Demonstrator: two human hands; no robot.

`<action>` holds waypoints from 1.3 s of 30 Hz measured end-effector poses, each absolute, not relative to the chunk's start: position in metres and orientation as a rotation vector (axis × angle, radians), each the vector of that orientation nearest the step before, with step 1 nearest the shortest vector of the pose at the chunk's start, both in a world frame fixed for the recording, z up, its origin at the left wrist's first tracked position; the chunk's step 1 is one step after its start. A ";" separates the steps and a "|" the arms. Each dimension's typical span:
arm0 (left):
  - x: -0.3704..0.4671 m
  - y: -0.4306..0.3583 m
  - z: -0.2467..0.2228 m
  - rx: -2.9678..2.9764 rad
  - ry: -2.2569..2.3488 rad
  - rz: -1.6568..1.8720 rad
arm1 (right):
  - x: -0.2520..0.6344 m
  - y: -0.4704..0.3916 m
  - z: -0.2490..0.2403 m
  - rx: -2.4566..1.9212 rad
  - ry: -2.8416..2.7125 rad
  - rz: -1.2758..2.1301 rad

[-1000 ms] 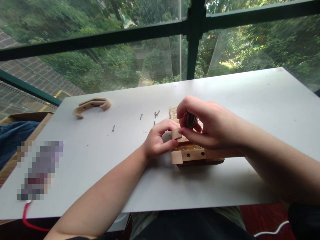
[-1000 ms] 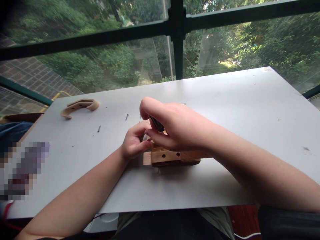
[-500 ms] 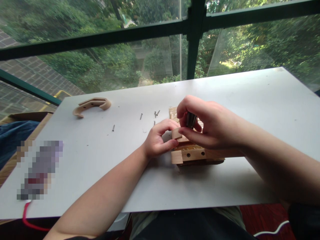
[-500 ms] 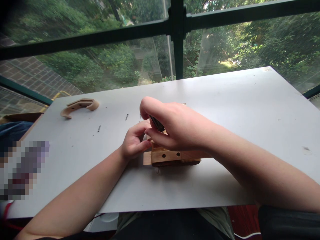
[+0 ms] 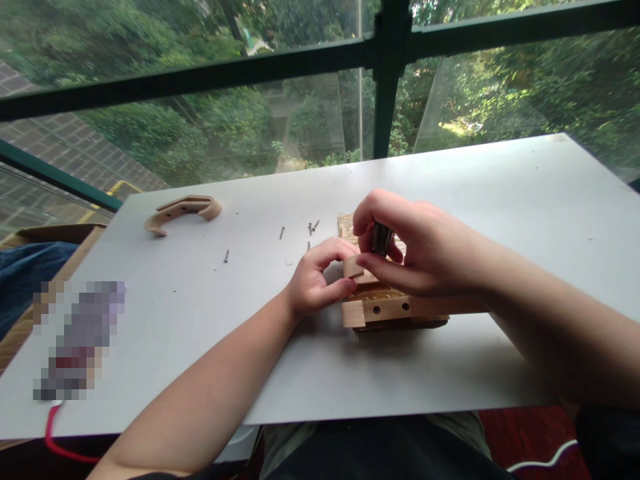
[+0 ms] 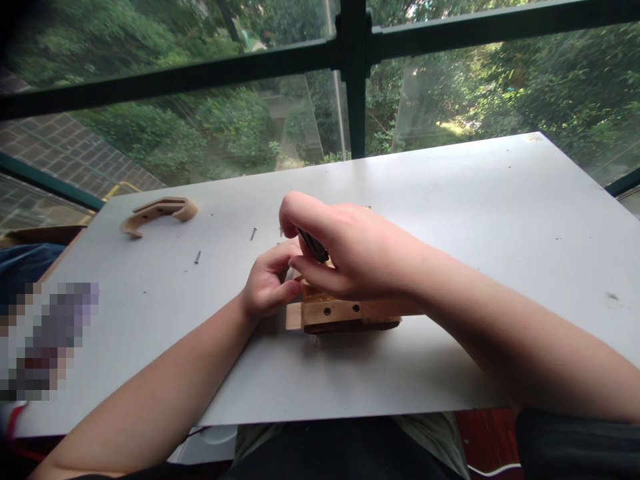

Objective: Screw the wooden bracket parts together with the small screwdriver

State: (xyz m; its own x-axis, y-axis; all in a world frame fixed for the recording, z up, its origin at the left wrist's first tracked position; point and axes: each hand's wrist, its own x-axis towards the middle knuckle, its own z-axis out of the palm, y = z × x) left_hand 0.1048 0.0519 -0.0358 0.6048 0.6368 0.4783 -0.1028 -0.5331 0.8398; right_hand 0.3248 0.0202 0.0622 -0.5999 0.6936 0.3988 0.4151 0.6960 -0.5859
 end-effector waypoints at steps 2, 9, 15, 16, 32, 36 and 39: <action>0.105 0.052 -0.036 1.909 0.418 1.012 | 0.325 0.020 0.062 -0.852 -2.282 0.601; 0.105 0.052 -0.036 1.913 0.429 0.994 | 0.325 0.018 0.065 -0.892 -2.273 0.630; 0.105 0.052 -0.036 1.915 0.429 1.000 | 0.324 0.018 0.065 -0.892 -2.270 0.632; 0.105 0.052 -0.036 1.916 0.427 1.000 | 0.324 0.018 0.065 -0.895 -2.272 0.634; 0.105 0.053 -0.034 1.918 0.407 1.002 | 0.326 0.018 0.065 -0.858 -2.283 0.639; 0.106 0.052 -0.033 1.917 0.421 1.034 | 0.327 0.015 0.070 -0.880 -2.333 0.651; 0.106 0.051 -0.033 1.912 0.421 1.026 | 0.329 0.016 0.071 -0.906 -2.342 0.638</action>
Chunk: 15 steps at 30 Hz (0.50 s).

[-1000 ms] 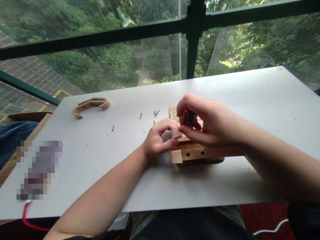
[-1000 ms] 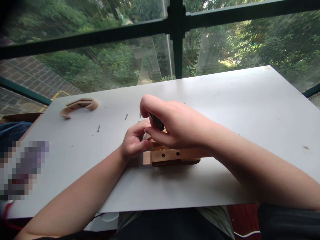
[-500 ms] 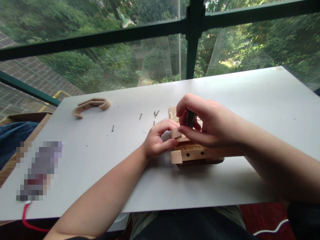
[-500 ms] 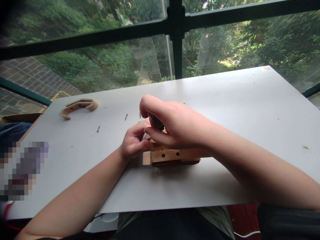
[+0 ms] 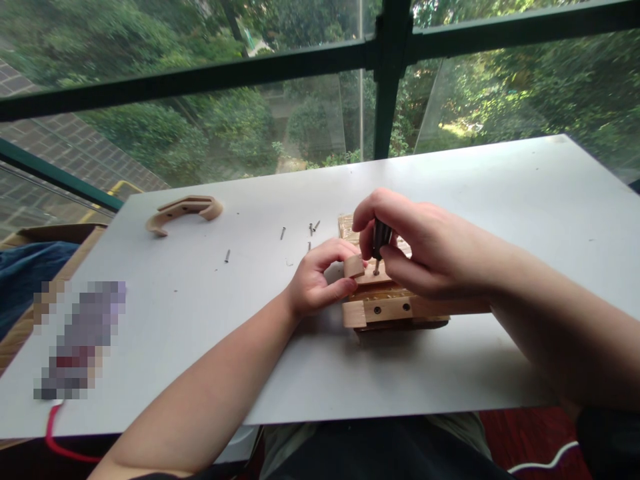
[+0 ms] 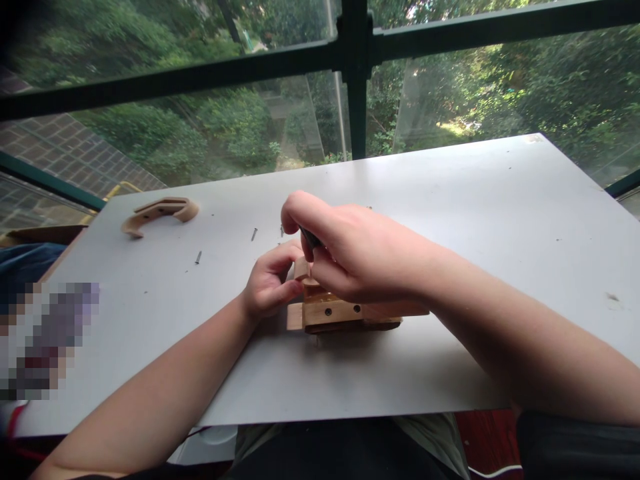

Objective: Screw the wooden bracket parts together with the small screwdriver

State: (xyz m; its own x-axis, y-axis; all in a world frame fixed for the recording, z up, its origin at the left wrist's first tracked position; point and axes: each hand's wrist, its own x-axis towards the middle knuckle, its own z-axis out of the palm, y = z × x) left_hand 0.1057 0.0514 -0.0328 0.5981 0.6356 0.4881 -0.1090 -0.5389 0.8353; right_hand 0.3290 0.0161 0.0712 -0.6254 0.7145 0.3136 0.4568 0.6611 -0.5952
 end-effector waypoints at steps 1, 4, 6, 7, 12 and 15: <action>0.106 0.051 -0.033 1.913 0.422 1.026 | 0.330 0.017 0.071 -0.915 -2.343 0.637; 0.105 0.051 -0.033 1.925 0.425 1.028 | 0.333 0.020 0.071 -0.969 -2.344 0.643; 0.104 0.051 -0.033 1.928 0.425 1.031 | 0.335 0.021 0.072 -1.014 -2.340 0.626; 0.104 0.051 -0.034 1.928 0.425 1.030 | 0.336 0.021 0.073 -1.031 -2.340 0.607; 0.103 0.053 -0.037 1.921 0.419 1.019 | 0.339 0.022 0.078 -1.032 -2.361 0.498; 0.103 0.053 -0.036 1.921 0.419 1.015 | 0.340 0.022 0.081 -1.047 -2.385 0.456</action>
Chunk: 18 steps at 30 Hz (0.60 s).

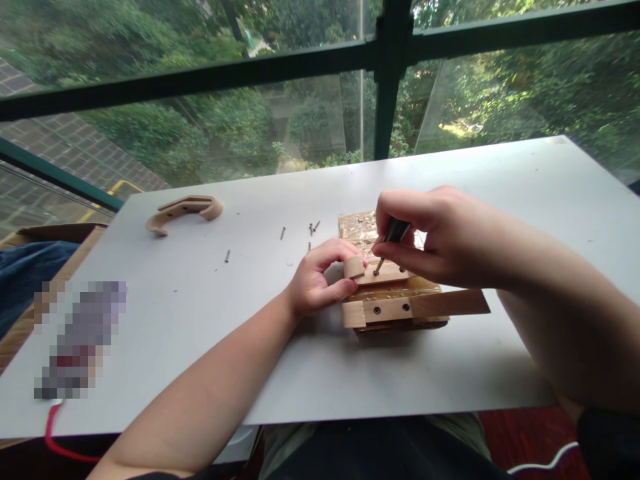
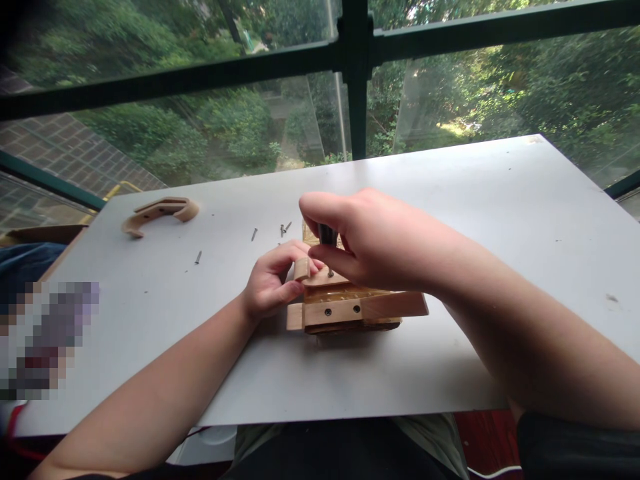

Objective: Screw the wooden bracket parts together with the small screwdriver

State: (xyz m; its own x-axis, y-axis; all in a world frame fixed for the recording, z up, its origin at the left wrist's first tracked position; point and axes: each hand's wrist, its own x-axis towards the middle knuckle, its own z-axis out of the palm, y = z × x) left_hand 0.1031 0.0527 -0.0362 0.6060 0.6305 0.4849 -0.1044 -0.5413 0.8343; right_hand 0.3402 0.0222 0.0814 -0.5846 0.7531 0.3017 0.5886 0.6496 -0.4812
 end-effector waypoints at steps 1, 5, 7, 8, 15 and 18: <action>0.103 0.052 -0.036 1.922 0.422 1.015 | 0.341 0.022 0.082 -1.058 -2.392 0.453; 0.104 0.052 -0.036 1.922 0.430 1.018 | 0.341 0.021 0.085 -1.108 -2.407 0.424; 0.104 0.052 -0.037 1.919 0.433 1.016 | 0.341 0.021 0.085 -1.125 -2.401 0.393; 0.104 0.052 -0.037 1.917 0.432 1.013 | 0.340 0.020 0.085 -1.122 -2.394 0.388; 0.103 0.051 -0.038 1.935 0.450 1.022 | 0.334 0.023 0.075 -0.789 -2.369 0.572; 0.103 0.050 -0.037 1.936 0.458 1.038 | 0.332 0.022 0.070 -0.667 -2.382 0.639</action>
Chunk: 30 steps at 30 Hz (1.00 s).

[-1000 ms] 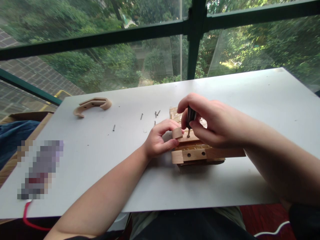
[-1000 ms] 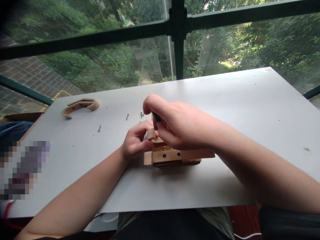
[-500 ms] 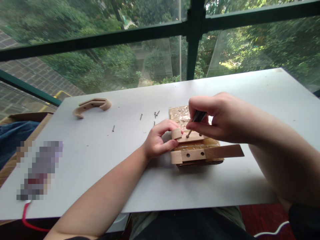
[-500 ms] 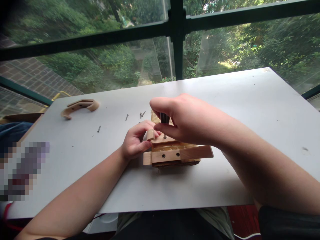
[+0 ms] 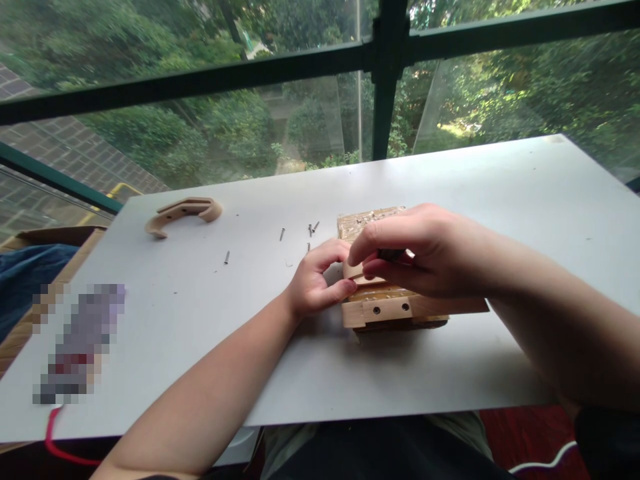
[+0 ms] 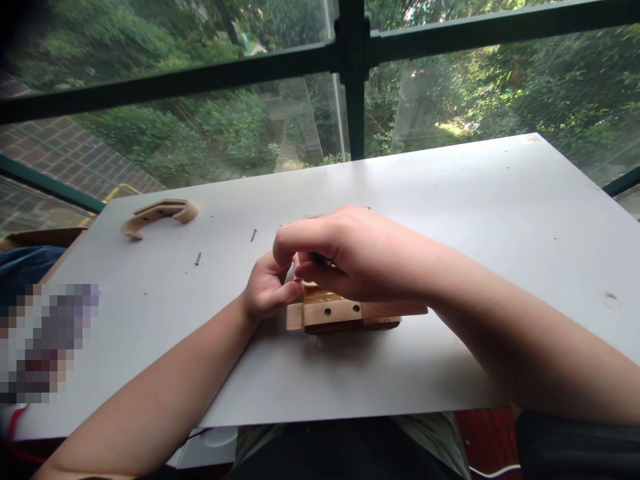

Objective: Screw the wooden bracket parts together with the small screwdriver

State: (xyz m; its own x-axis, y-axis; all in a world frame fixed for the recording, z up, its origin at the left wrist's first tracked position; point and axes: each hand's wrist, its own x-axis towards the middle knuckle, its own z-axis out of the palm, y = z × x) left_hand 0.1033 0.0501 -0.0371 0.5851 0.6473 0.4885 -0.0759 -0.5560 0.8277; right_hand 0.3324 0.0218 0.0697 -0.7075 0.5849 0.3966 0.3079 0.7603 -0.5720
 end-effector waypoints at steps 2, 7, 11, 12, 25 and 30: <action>0.103 0.050 -0.036 1.937 0.461 1.032 | 0.333 0.020 0.069 -0.675 -2.383 0.668; 0.104 0.049 -0.032 1.955 0.460 1.047 | 0.336 0.018 0.074 -0.725 -2.387 0.808; 0.105 0.050 -0.032 1.944 0.426 1.036 | 0.337 0.019 0.075 -0.776 -2.340 0.826; 0.105 0.051 -0.032 1.939 0.419 1.029 | 0.336 0.019 0.074 -0.793 -2.324 0.825; 0.104 0.052 -0.036 1.925 0.446 1.009 | 0.333 0.021 0.070 -0.806 -2.281 0.799; 0.104 0.051 -0.036 1.930 0.448 1.015 | 0.330 0.021 0.069 -0.816 -2.268 0.796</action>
